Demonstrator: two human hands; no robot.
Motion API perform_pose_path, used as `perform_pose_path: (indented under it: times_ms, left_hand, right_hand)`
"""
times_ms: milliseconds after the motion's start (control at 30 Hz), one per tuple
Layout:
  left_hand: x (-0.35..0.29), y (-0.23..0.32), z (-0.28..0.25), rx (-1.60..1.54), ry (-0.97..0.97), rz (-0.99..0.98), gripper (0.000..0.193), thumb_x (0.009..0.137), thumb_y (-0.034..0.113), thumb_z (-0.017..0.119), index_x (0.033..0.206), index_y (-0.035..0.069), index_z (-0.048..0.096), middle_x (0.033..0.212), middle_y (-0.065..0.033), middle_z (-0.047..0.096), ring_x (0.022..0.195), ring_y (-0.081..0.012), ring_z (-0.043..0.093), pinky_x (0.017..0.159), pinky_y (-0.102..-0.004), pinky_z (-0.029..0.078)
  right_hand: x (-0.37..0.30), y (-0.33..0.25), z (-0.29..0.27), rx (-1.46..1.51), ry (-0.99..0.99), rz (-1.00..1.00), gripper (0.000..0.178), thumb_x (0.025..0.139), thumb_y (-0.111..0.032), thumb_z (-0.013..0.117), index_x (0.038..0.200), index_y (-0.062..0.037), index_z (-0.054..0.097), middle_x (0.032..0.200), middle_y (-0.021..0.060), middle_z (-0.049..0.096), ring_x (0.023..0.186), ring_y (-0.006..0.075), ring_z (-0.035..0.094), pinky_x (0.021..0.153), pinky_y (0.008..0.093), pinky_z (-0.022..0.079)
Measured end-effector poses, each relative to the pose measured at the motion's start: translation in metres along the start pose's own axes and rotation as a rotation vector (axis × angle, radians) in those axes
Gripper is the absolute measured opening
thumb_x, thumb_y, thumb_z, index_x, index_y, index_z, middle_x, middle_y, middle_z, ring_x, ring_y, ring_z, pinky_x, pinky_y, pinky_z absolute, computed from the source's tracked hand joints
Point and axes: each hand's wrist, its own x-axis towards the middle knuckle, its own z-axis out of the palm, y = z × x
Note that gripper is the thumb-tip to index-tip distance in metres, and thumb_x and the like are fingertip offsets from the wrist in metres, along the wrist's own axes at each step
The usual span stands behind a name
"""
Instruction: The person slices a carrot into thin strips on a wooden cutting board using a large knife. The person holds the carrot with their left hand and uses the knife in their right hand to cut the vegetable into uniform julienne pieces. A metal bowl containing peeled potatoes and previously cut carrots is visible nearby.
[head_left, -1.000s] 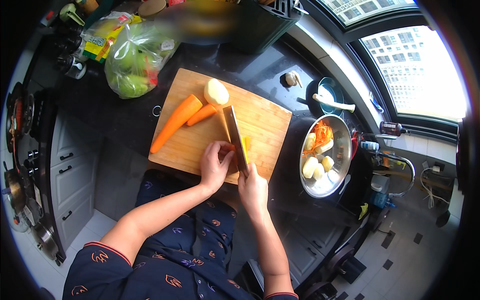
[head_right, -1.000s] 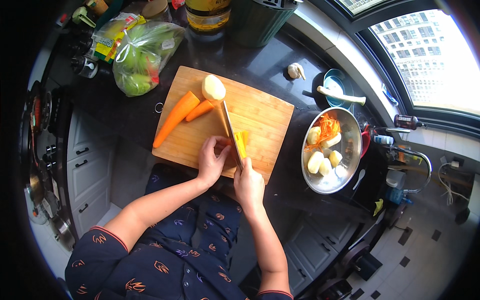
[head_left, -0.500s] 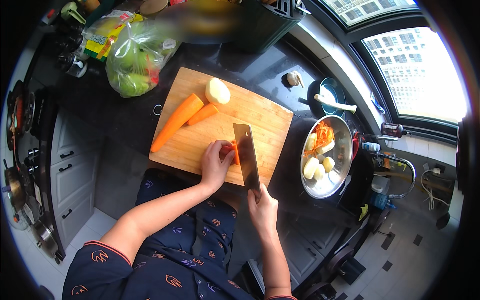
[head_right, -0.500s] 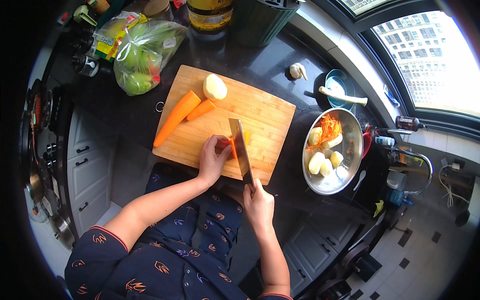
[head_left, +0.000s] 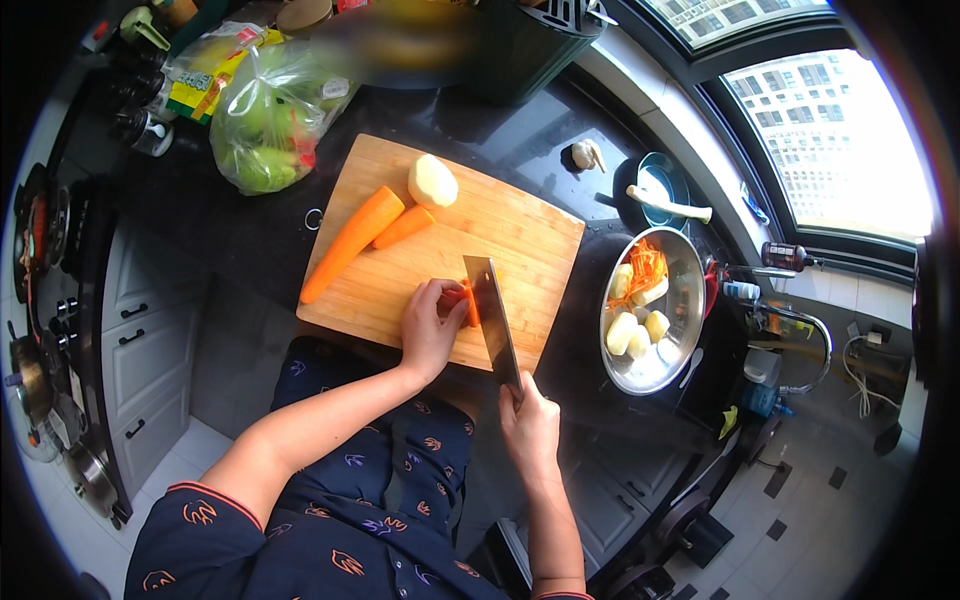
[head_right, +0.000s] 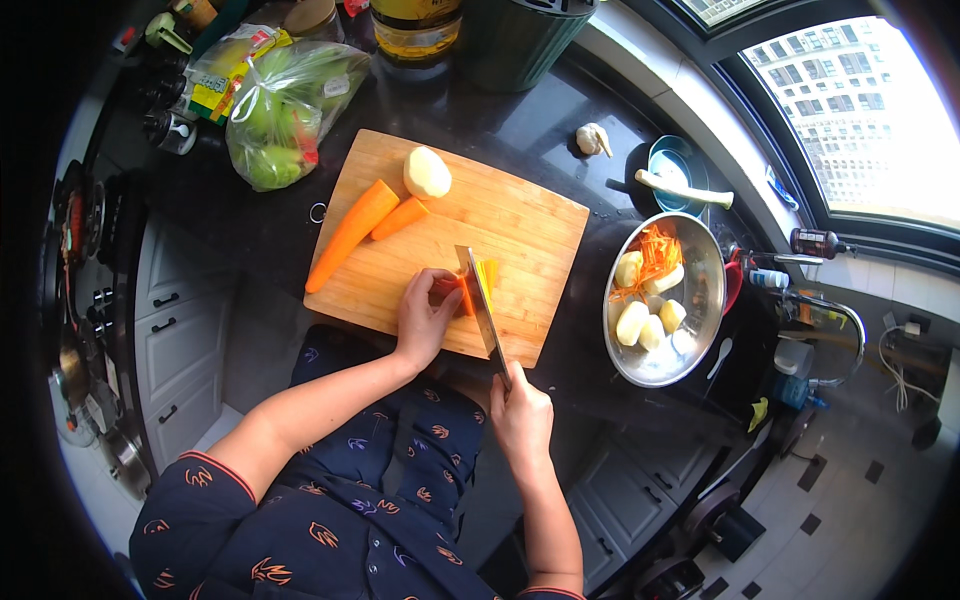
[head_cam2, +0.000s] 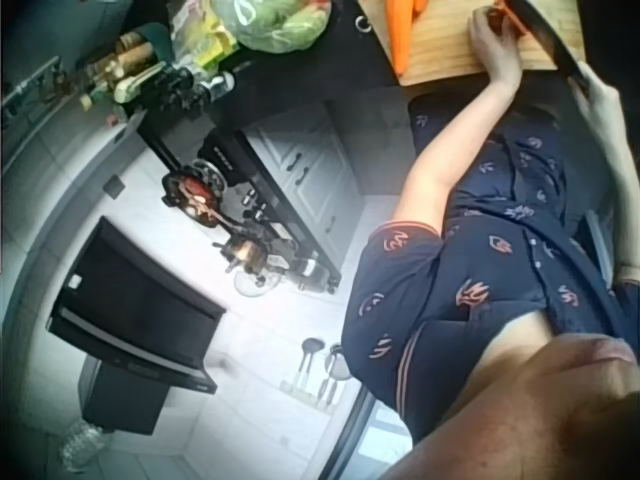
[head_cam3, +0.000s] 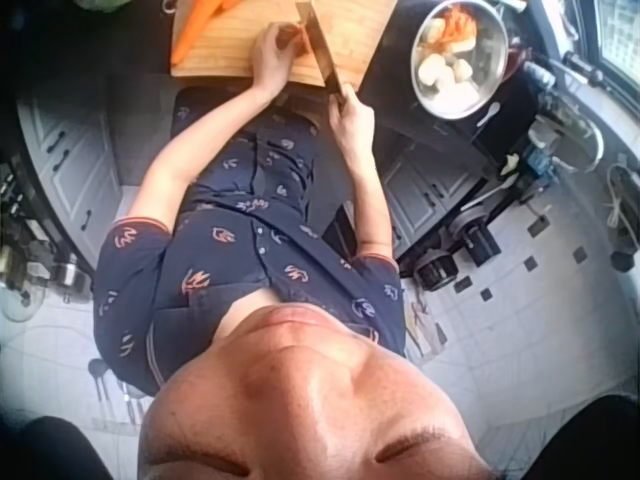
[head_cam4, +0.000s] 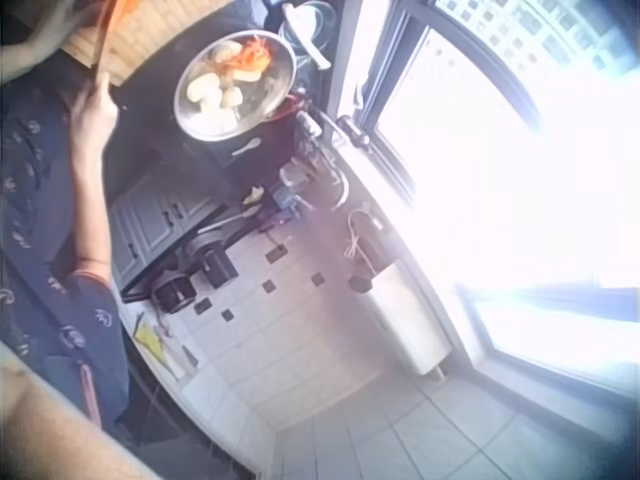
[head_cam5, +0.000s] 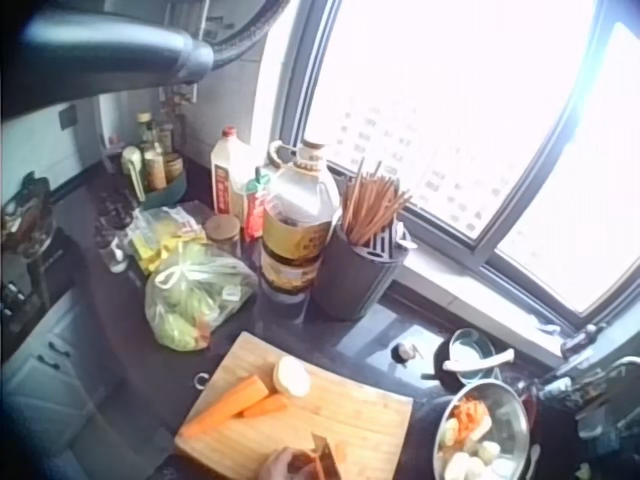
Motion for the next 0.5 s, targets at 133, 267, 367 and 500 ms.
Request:
perform_pose_path:
  times_ms: [133, 267, 367, 500]
  left_hand:
    - [-0.0002, -0.0031, 0.0013, -0.029, -0.003, -0.024, 0.018, 0.094, 0.000, 0.072, 0.108, 0.002, 0.061, 0.099, -0.0065, 0.061, 0.086, -0.0141, 0.065, 0.072, -0.0252, 0.056]
    - [-0.0005, -0.0009, 0.0005, -0.020, 0.000, -0.025, 0.017, 0.094, 0.001, 0.072, 0.108, 0.002, 0.062, 0.099, -0.0065, 0.061, 0.085, -0.0139, 0.065, 0.072, -0.0252, 0.056]
    - [-0.0006, -0.0024, 0.0004, -0.011, 0.002, -0.026, 0.017, 0.094, 0.001, 0.072, 0.107, 0.002, 0.062, 0.098, -0.0064, 0.061, 0.084, -0.0138, 0.064, 0.071, -0.0252, 0.056]
    - [0.0003, -0.0009, -0.0011, -0.012, -0.008, -0.030, 0.017, 0.094, 0.001, 0.072, 0.107, 0.002, 0.062, 0.098, -0.0063, 0.061, 0.084, -0.0137, 0.064, 0.071, -0.0248, 0.056]
  right_hand:
    - [0.0026, -0.0011, -0.0028, 0.000, -0.014, -0.009, 0.009, 0.094, -0.009, 0.066, 0.094, -0.0036, 0.059, 0.066, 0.0239, 0.063, 0.065, 0.0434, 0.067, 0.058, 0.0485, 0.053]
    - [0.0053, -0.0005, -0.0050, -0.012, -0.018, -0.038, 0.009, 0.094, -0.009, 0.066, 0.095, -0.0035, 0.059, 0.067, 0.0238, 0.063, 0.065, 0.0436, 0.067, 0.058, 0.0487, 0.054]
    - [0.0060, 0.0010, -0.0045, -0.003, -0.032, -0.034, 0.009, 0.094, -0.009, 0.066, 0.096, -0.0036, 0.059, 0.067, 0.0239, 0.063, 0.066, 0.0435, 0.067, 0.058, 0.0487, 0.054]
    - [0.0071, 0.0034, -0.0019, 0.022, -0.033, -0.038, 0.008, 0.094, -0.008, 0.066, 0.097, -0.0035, 0.060, 0.068, 0.0243, 0.064, 0.066, 0.0436, 0.067, 0.058, 0.0486, 0.054]
